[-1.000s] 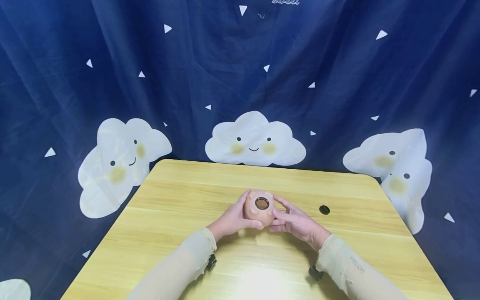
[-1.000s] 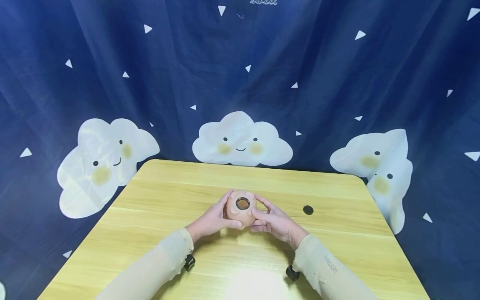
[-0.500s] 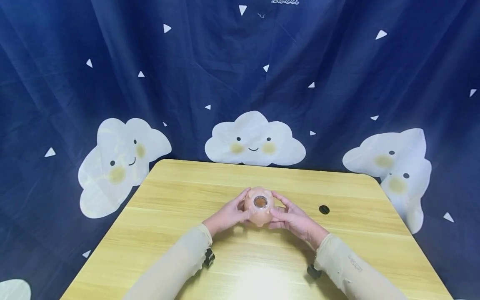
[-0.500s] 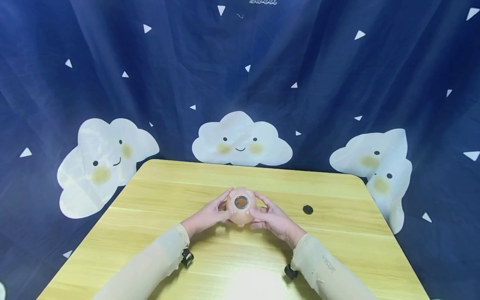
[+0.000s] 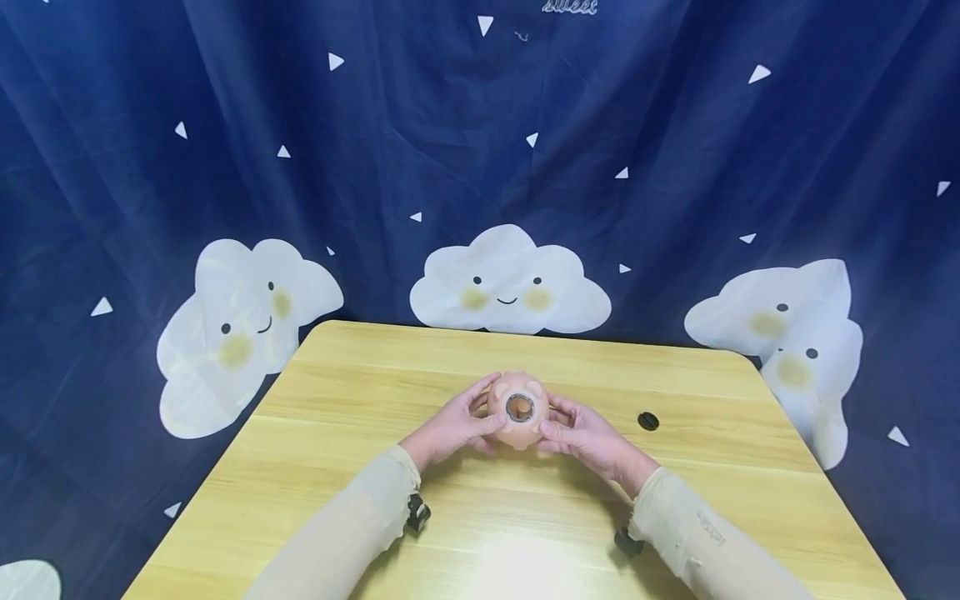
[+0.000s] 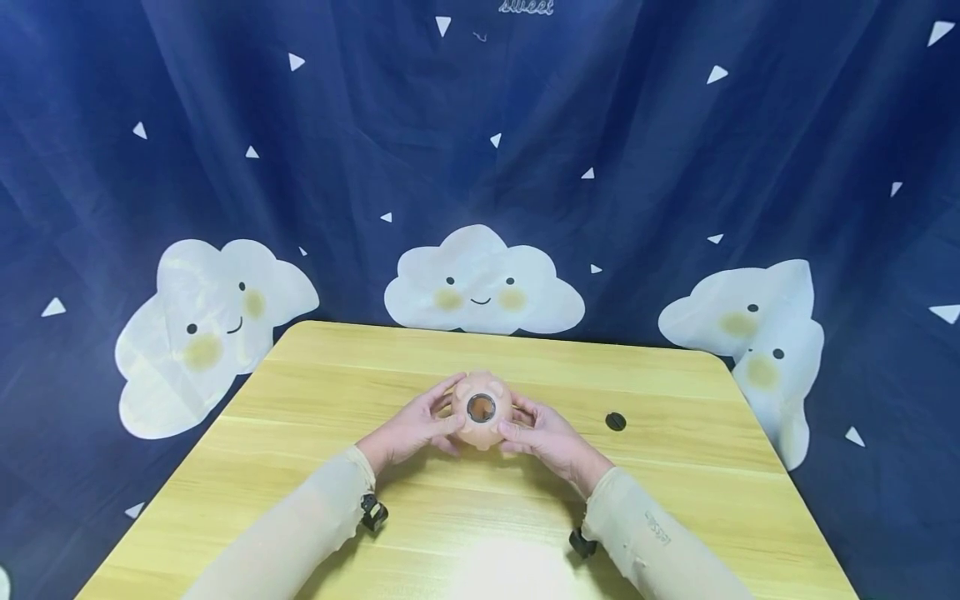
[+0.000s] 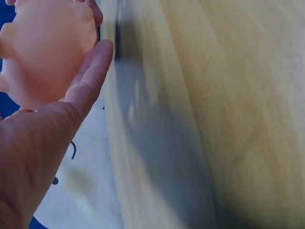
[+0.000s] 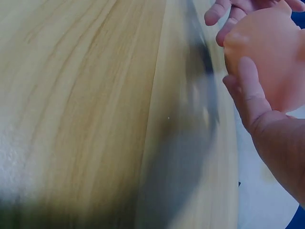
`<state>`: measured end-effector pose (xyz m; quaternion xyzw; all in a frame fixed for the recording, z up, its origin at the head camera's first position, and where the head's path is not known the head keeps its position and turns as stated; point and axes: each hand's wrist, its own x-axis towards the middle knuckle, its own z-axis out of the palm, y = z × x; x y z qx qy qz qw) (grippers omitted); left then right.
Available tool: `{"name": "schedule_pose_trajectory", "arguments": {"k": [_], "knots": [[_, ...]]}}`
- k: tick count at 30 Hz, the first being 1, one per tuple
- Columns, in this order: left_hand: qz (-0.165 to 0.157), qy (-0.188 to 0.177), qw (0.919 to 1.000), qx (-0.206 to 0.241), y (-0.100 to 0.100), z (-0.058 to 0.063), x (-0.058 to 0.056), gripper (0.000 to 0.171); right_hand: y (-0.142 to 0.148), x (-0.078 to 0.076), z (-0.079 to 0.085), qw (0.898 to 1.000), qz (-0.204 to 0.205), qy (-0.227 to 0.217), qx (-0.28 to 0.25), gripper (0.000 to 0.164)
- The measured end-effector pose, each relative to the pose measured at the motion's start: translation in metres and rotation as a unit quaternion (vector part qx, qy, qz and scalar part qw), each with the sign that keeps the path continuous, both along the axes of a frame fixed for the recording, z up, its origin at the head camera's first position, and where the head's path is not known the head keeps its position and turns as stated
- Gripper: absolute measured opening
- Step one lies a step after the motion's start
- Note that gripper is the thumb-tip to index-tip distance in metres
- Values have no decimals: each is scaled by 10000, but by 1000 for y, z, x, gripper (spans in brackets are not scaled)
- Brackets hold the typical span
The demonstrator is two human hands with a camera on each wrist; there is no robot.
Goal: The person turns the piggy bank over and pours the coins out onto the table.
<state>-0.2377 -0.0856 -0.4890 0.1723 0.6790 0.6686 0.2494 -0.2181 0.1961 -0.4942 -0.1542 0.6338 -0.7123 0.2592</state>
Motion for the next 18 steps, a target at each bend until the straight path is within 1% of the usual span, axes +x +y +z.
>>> {"name": "schedule_pose_trajectory", "arguments": {"k": [4,8,13,18], "knots": [[77,172,9998,-49,-1,-1,0,92,0,-1,0,9999,95,-76,78,88],[151,404,9990,-66,-1,-3,-1,96,1,-1,1,9996,105,-219,152,92],[152,574,9982,25,2,-4,-1,100,0,-1,4,9997,41,-255,19,94],[261,753,9968,-62,3,-5,0,103,-3,-1,3,9996,19,-275,-105,92]]}}
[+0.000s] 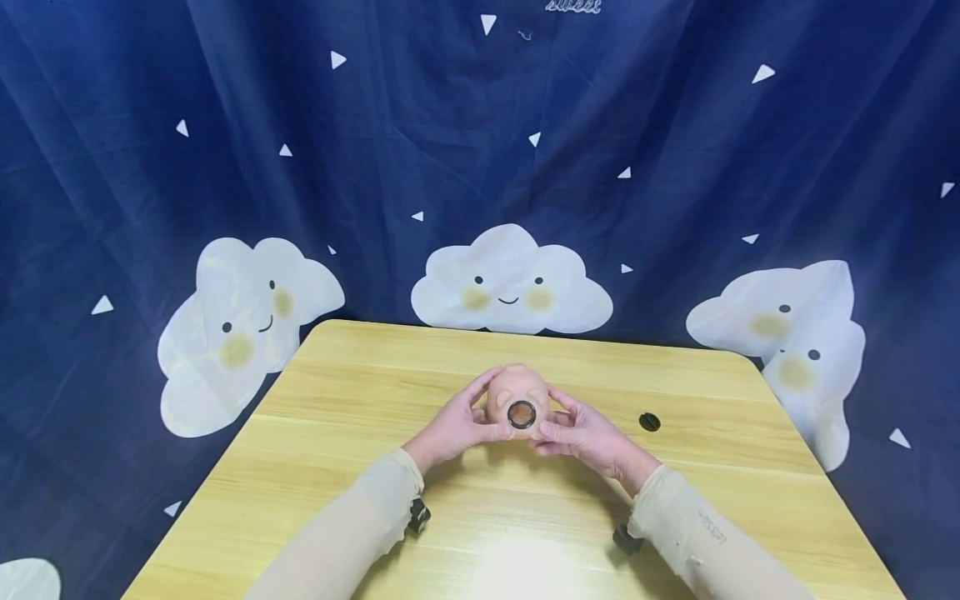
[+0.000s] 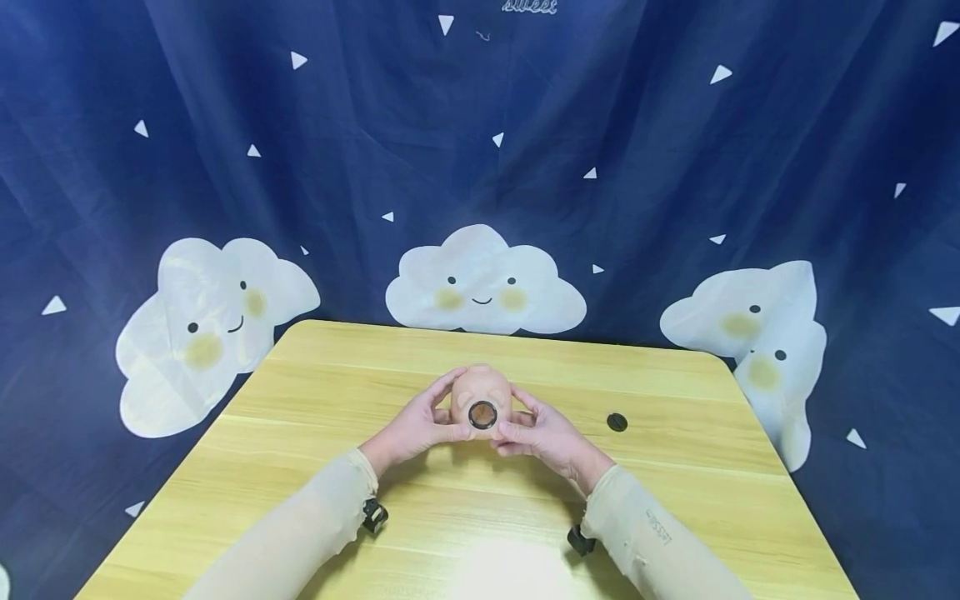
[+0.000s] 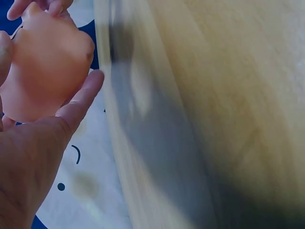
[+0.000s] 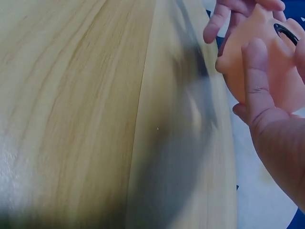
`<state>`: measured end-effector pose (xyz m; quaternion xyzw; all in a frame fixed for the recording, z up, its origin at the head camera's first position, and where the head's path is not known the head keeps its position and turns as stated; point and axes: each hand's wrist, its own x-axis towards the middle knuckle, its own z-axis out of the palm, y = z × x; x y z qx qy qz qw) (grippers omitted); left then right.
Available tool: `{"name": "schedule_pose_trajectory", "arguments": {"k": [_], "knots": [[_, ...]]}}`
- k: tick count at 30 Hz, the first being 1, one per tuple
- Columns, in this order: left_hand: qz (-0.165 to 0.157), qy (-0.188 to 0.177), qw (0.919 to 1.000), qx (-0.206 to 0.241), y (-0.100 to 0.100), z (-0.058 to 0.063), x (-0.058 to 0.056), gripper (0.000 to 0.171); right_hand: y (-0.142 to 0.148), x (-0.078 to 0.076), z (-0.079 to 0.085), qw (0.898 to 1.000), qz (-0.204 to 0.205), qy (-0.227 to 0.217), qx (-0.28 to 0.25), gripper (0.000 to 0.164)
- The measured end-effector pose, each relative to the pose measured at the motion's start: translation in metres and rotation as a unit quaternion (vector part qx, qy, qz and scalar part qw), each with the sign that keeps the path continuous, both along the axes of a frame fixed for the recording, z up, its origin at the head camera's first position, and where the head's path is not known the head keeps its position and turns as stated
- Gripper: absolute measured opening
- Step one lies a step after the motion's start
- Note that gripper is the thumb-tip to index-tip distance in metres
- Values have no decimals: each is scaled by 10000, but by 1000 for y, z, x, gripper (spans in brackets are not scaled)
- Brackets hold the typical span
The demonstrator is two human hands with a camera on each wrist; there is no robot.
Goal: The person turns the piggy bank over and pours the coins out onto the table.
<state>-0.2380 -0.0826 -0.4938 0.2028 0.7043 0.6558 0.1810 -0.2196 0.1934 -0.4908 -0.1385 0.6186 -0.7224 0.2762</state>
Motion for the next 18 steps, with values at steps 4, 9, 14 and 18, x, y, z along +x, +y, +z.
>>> {"name": "schedule_pose_trajectory", "arguments": {"k": [4,9,14,18], "knots": [[59,-60,9999,150,1,-2,0,103,-2,0,0,9999,-74,-68,-21,80],[40,39,9997,220,2,-3,1,105,-6,0,5,9996,-213,-203,51,71],[101,399,9990,-197,2,-4,3,107,-11,1,6,9979,-314,-558,89,70],[104,613,9967,-516,3,-3,5,109,-13,1,4,9968,-388,-680,159,72]]}}
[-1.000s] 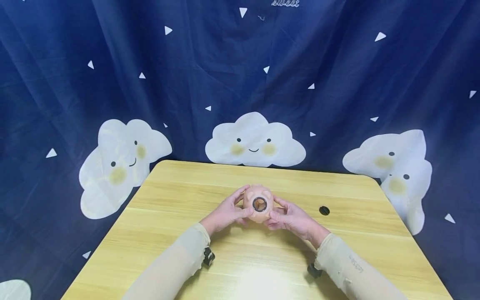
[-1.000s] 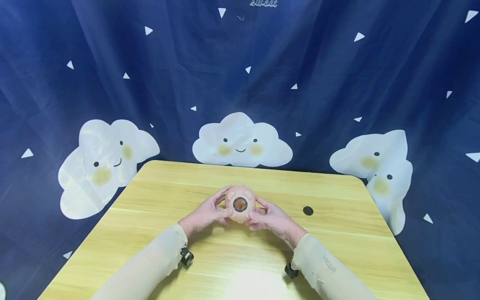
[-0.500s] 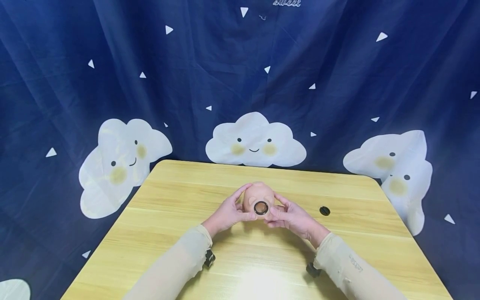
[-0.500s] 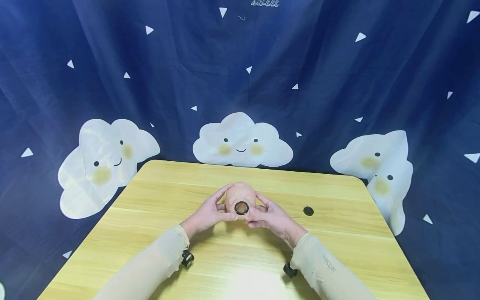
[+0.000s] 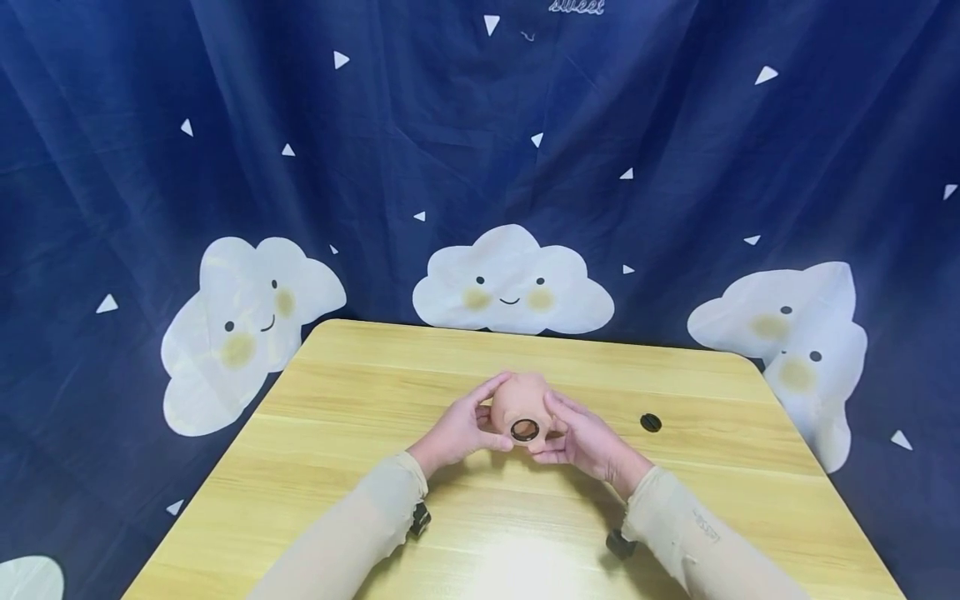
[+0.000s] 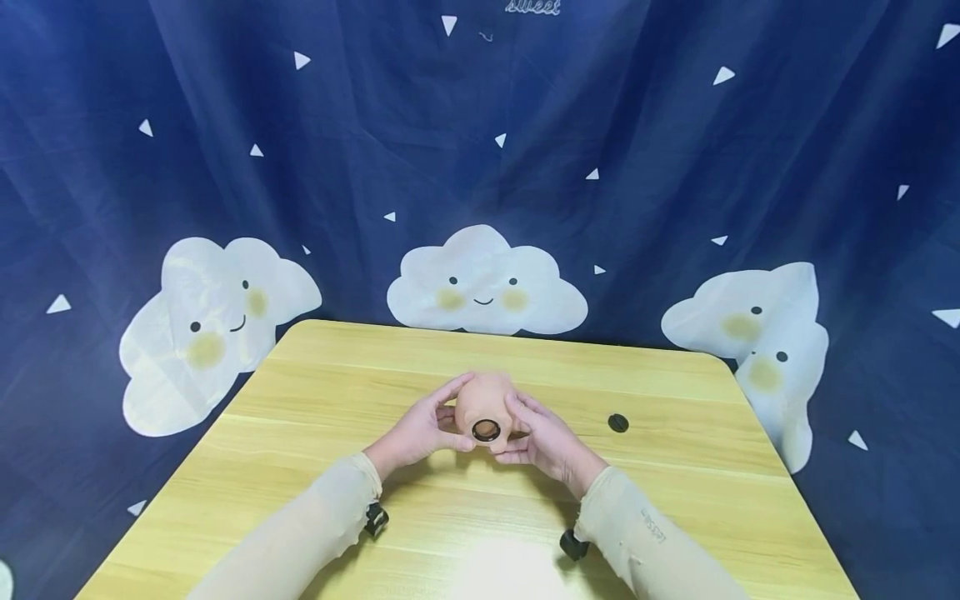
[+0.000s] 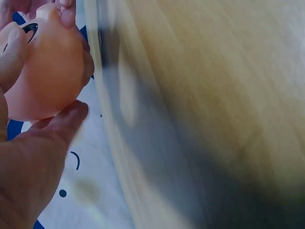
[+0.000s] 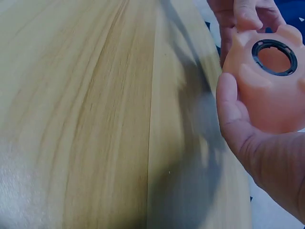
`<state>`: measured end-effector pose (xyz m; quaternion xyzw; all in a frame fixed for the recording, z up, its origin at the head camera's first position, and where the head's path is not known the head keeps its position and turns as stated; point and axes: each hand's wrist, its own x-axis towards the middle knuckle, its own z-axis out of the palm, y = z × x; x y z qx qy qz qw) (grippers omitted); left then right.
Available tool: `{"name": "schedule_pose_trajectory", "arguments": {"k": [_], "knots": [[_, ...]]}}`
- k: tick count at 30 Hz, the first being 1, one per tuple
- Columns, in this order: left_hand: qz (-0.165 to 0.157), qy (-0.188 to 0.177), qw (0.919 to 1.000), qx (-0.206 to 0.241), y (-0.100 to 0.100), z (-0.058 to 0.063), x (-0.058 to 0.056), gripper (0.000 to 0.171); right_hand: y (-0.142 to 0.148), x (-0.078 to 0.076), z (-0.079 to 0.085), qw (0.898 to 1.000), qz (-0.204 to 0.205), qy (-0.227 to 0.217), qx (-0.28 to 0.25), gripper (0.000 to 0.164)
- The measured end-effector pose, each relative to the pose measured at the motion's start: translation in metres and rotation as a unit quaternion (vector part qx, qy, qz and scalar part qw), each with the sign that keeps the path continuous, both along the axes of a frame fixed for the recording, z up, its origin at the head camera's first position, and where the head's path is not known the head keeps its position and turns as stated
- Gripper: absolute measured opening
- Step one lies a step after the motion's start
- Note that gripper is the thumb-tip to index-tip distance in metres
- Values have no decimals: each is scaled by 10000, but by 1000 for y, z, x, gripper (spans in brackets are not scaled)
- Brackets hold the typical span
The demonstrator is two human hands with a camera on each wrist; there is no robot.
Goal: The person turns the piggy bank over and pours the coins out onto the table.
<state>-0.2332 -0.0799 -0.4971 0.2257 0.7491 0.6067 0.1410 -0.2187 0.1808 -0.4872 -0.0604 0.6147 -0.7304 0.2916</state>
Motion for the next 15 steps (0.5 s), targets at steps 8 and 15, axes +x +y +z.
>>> {"name": "schedule_pose_trajectory", "arguments": {"k": [8,15], "knots": [[-113,23,9998,-152,-2,3,-2,86,-2,4,-3,9991,-328,136,240,75],[-124,132,9996,-217,-1,4,-5,76,-1,4,-3,9964,-412,605,426,86]]}}
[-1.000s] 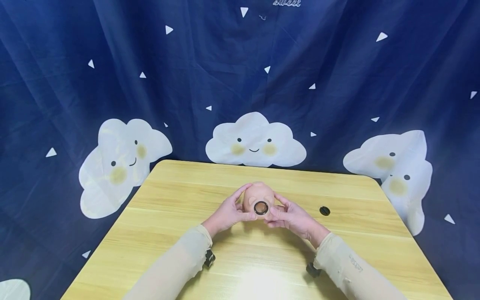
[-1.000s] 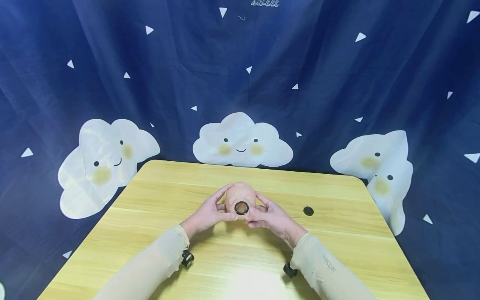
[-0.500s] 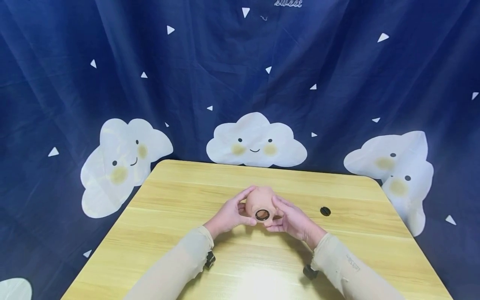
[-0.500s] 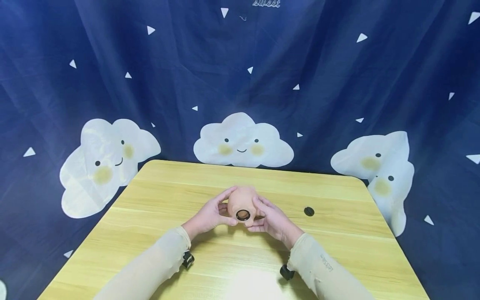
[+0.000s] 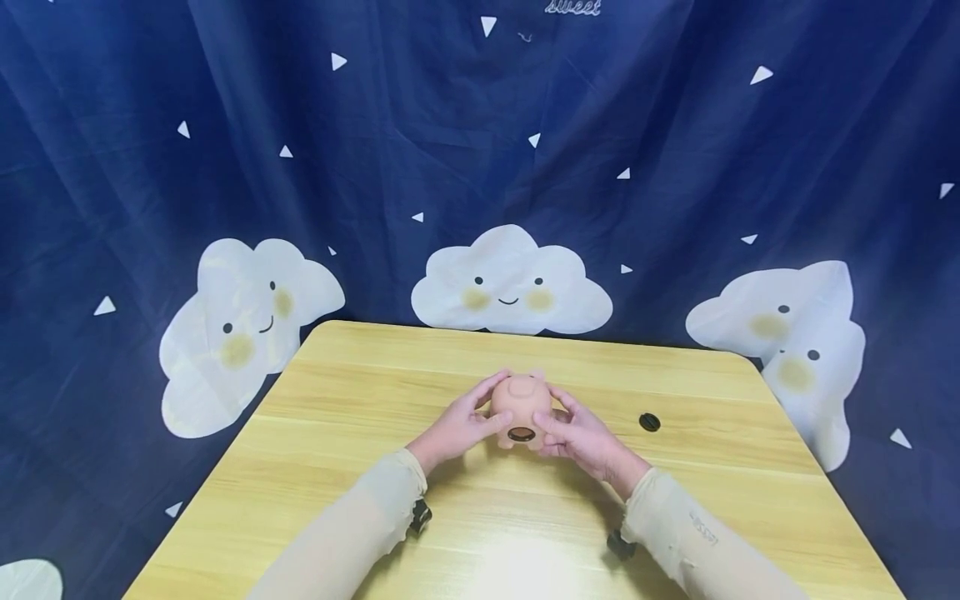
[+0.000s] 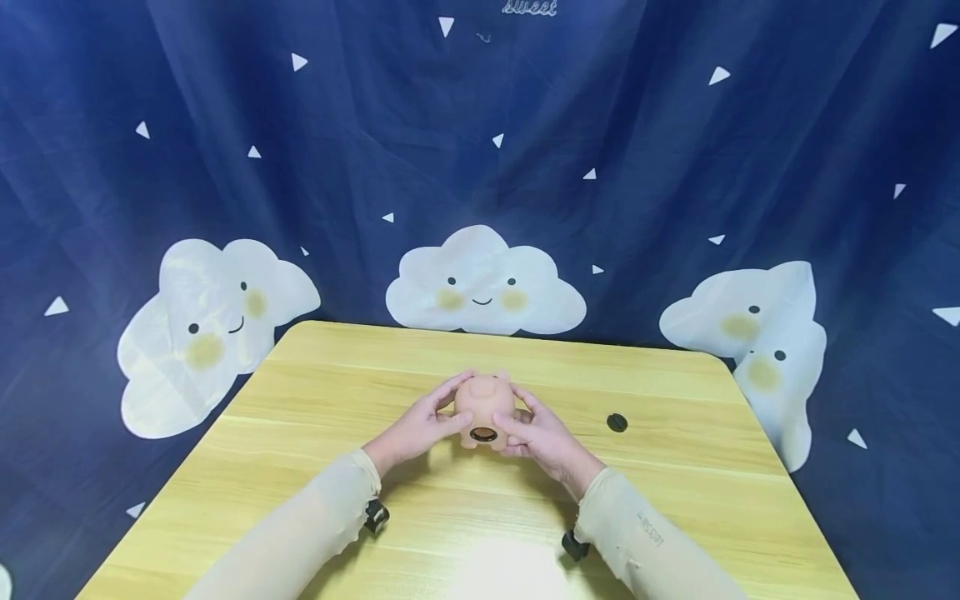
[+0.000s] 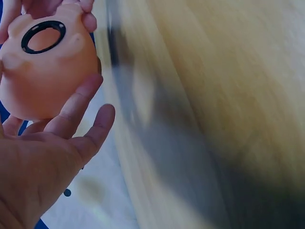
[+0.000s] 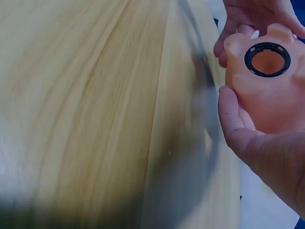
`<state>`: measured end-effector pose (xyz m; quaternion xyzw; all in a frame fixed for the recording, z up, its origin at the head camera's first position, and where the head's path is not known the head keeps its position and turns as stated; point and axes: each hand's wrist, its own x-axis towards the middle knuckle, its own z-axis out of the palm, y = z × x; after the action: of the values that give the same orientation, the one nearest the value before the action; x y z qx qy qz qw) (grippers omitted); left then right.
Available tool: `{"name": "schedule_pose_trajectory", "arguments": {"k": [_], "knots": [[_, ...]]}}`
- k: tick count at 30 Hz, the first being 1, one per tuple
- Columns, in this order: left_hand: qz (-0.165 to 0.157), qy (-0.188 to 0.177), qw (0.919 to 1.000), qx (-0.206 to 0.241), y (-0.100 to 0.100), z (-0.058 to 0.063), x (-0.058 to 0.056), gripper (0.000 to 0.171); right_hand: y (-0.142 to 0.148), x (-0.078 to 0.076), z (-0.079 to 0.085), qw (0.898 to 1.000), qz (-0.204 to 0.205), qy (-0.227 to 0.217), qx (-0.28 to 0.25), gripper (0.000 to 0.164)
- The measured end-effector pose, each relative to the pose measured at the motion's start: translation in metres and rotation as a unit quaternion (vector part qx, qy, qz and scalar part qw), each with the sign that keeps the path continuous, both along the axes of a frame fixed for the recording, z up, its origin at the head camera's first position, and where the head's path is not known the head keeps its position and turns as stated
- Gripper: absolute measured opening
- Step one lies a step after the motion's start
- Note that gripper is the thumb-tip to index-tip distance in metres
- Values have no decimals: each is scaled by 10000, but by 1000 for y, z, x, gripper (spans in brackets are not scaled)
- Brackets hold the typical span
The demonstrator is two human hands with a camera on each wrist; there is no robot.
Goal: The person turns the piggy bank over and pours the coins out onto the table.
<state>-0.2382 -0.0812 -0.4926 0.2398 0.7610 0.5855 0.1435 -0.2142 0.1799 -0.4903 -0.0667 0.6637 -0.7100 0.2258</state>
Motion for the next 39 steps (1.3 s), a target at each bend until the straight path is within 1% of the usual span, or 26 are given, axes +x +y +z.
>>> {"name": "schedule_pose_trajectory", "arguments": {"k": [4,11,16,18,22,23,25,29,34,36,39], "knots": [[-28,-146,9997,212,1,-1,0,80,1,0,-1,9999,19,113,-13,89],[-52,-555,9967,585,3,-3,0,87,2,-1,-2,9998,-6,172,24,92],[-49,-623,9949,786,4,-3,0,89,2,-2,-1,9993,119,300,171,89],[28,-666,9948,768,4,-3,0,95,3,-3,-2,9990,168,362,212,89],[300,-691,9960,477,4,-1,2,113,5,-4,-2,9983,200,472,289,92],[342,-731,9958,424,4,-1,2,115,5,-5,-3,9980,189,483,351,93],[352,-775,9957,377,4,0,3,114,5,-6,-3,9970,178,557,510,95],[276,-938,9936,572,3,-2,2,105,5,-6,-5,9944,191,730,744,98],[342,-943,9928,659,2,-7,0,106,5,-1,-3,9921,262,864,870,98],[398,-920,9928,657,2,-7,1,105,5,1,-1,9895,351,983,997,96],[482,-879,9927,675,2,-8,1,104,4,2,2,9870,519,1100,1047,94]]}}
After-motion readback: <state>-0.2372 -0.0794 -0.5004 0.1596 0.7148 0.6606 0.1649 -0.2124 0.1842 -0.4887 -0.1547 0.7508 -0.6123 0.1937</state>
